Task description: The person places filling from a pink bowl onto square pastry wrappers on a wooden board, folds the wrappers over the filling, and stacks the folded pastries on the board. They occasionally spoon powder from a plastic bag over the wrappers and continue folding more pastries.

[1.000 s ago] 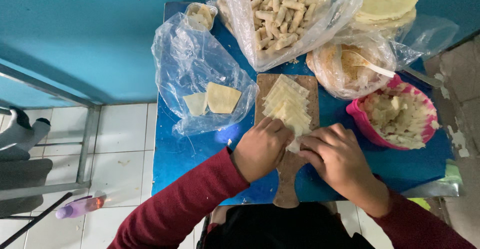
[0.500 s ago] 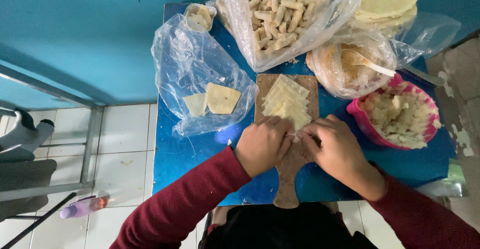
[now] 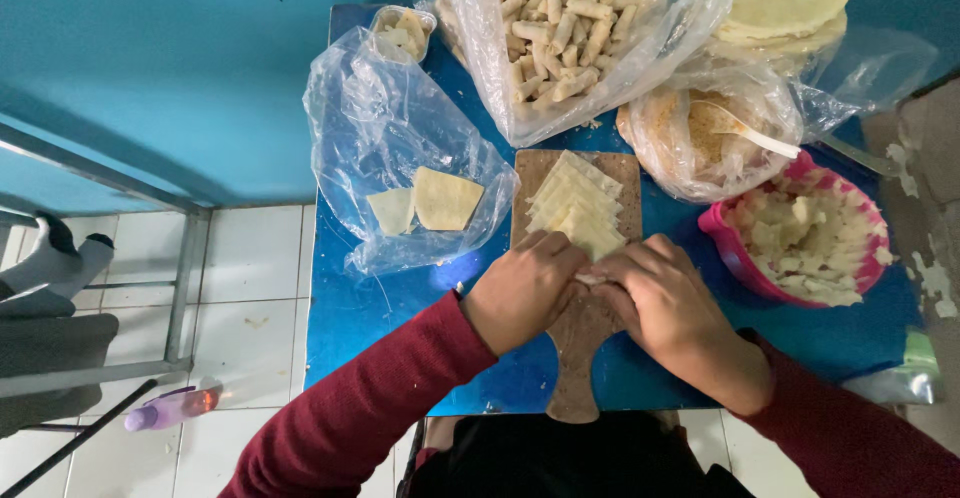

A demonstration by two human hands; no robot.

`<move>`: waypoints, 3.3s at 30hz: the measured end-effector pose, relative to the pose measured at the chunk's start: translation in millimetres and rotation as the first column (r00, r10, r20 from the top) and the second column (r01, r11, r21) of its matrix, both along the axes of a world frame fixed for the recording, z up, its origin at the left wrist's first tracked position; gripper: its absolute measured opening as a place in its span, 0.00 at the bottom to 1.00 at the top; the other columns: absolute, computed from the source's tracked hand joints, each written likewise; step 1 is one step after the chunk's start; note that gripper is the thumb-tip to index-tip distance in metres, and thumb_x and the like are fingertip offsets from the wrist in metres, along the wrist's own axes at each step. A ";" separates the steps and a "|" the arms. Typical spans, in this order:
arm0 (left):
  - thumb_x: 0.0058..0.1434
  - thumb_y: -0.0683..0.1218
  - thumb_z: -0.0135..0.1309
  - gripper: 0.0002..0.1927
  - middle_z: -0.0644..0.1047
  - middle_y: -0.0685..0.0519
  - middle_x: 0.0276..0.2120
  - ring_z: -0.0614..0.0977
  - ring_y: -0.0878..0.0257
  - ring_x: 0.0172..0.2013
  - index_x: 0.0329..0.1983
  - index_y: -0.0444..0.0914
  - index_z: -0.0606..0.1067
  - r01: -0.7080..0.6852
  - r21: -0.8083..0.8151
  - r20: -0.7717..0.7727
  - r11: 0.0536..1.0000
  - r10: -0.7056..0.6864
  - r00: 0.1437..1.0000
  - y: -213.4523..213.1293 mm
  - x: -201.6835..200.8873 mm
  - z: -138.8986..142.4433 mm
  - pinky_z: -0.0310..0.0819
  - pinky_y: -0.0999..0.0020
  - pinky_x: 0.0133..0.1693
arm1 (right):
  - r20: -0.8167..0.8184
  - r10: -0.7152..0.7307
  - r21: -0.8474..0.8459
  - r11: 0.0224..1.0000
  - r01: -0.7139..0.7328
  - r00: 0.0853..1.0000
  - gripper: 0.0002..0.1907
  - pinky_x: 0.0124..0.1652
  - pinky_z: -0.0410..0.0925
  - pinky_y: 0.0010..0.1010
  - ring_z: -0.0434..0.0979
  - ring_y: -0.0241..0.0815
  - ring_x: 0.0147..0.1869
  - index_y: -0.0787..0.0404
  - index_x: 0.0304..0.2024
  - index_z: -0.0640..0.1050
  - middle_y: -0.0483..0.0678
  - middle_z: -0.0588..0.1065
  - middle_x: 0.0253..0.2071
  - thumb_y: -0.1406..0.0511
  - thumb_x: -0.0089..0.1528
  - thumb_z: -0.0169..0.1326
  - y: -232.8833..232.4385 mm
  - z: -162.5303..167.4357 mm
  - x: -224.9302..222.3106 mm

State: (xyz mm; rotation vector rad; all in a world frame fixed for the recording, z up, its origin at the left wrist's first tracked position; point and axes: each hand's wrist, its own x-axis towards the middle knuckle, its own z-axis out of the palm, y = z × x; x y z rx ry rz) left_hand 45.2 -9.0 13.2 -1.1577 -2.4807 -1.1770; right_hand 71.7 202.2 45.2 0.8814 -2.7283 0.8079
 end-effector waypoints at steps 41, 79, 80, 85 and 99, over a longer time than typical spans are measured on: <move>0.52 0.39 0.57 0.12 0.74 0.47 0.37 0.75 0.48 0.42 0.41 0.36 0.75 -0.165 -0.120 -0.135 0.979 0.148 0.980 8.6 -5.8 -4.3 0.71 0.56 0.47 | -0.168 -0.126 0.088 0.986 0.142 0.978 0.08 0.45 0.65 0.41 0.71 0.52 0.44 0.59 0.41 0.80 0.47 0.76 0.41 0.71 0.59 0.55 -6.1 -3.2 -12.5; 0.65 0.38 0.56 0.10 0.80 0.45 0.47 0.81 0.47 0.46 0.50 0.35 0.77 -0.296 0.261 -0.346 0.919 0.375 0.860 6.4 -76.3 108.8 0.77 0.56 0.50 | -0.515 -0.334 0.195 0.852 0.487 0.790 0.17 0.46 0.66 0.47 0.73 0.57 0.43 0.61 0.49 0.80 0.54 0.74 0.37 0.59 0.63 0.64 87.3 53.8 -37.6; 0.62 0.37 0.55 0.14 0.78 0.41 0.49 0.80 0.45 0.46 0.52 0.33 0.77 -0.342 0.234 -0.383 0.910 0.409 0.828 7.8 -82.8 109.9 0.77 0.55 0.49 | -0.558 -0.344 0.199 0.828 0.524 0.755 0.16 0.46 0.66 0.47 0.73 0.57 0.43 0.61 0.50 0.80 0.55 0.74 0.37 0.60 0.64 0.64 90.2 52.4 -40.5; 0.61 0.39 0.56 0.15 0.78 0.42 0.49 0.80 0.45 0.47 0.52 0.34 0.77 -0.399 0.156 -0.355 0.904 0.428 0.831 18.2 -68.0 94.3 0.75 0.54 0.48 | -0.536 -0.387 0.240 0.782 0.574 0.751 0.17 0.38 0.67 0.49 0.75 0.60 0.41 0.61 0.45 0.79 0.56 0.74 0.36 0.58 0.59 0.65 110.2 55.5 -61.9; 0.55 0.46 0.60 0.12 0.76 0.43 0.38 0.77 0.45 0.43 0.36 0.33 0.75 -0.256 -0.282 0.060 0.924 0.284 0.957 7.5 10.3 19.7 0.72 0.53 0.46 | -0.190 -0.412 0.054 0.902 0.428 0.891 0.07 0.40 0.72 0.43 0.81 0.59 0.41 0.58 0.44 0.83 0.57 0.79 0.38 0.63 0.70 0.56 117.7 31.2 -99.6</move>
